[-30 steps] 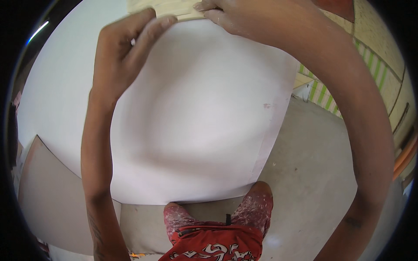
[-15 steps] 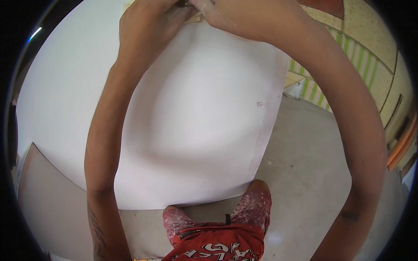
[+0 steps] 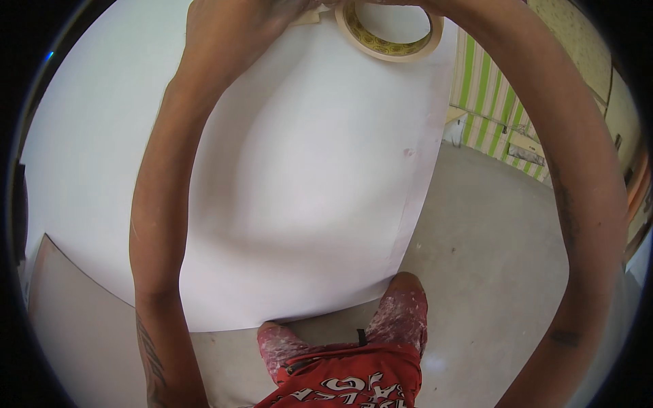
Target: Preparing a spray gun with paint and then applying masking tape to protect components on a piece of furniture.
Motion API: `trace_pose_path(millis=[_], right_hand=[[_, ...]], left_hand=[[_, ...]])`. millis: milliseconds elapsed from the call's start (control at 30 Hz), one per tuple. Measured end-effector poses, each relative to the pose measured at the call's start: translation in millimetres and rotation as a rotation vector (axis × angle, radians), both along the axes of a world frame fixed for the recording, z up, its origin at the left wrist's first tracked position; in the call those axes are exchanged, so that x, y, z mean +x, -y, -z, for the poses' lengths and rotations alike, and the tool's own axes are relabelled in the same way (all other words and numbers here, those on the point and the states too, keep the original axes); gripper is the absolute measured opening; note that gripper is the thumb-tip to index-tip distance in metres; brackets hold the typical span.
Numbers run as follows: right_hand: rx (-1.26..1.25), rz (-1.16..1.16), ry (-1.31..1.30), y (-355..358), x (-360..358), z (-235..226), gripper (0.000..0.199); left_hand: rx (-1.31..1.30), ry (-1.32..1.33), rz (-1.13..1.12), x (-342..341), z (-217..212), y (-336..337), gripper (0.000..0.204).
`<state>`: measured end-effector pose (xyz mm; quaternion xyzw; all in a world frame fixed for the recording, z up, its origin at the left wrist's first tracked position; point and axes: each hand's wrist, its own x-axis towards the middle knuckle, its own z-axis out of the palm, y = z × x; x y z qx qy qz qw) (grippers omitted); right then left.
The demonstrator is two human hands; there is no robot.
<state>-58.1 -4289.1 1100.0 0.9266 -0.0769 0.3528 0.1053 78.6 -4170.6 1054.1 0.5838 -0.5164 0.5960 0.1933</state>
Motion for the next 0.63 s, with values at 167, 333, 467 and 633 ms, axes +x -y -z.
trace_pose_path(millis=[167,333,467,633], right_hand=[[0.062,0.035,0.029,0,-19,1,0.033],[0.265,0.059,0.051,-15,2,11,0.033],[0.634,0.101,0.125,-24,11,15,0.033],[0.178,-0.183,0.076,35,21,29,0.042]], left_hand=[[-0.014,0.005,0.072,-21,0,8,0.011],[-0.017,0.048,-0.001,0,8,6,0.011],[-0.023,0.095,-0.019,7,11,5,0.009],[-0.013,0.062,-0.050,-1,13,4,0.008]])
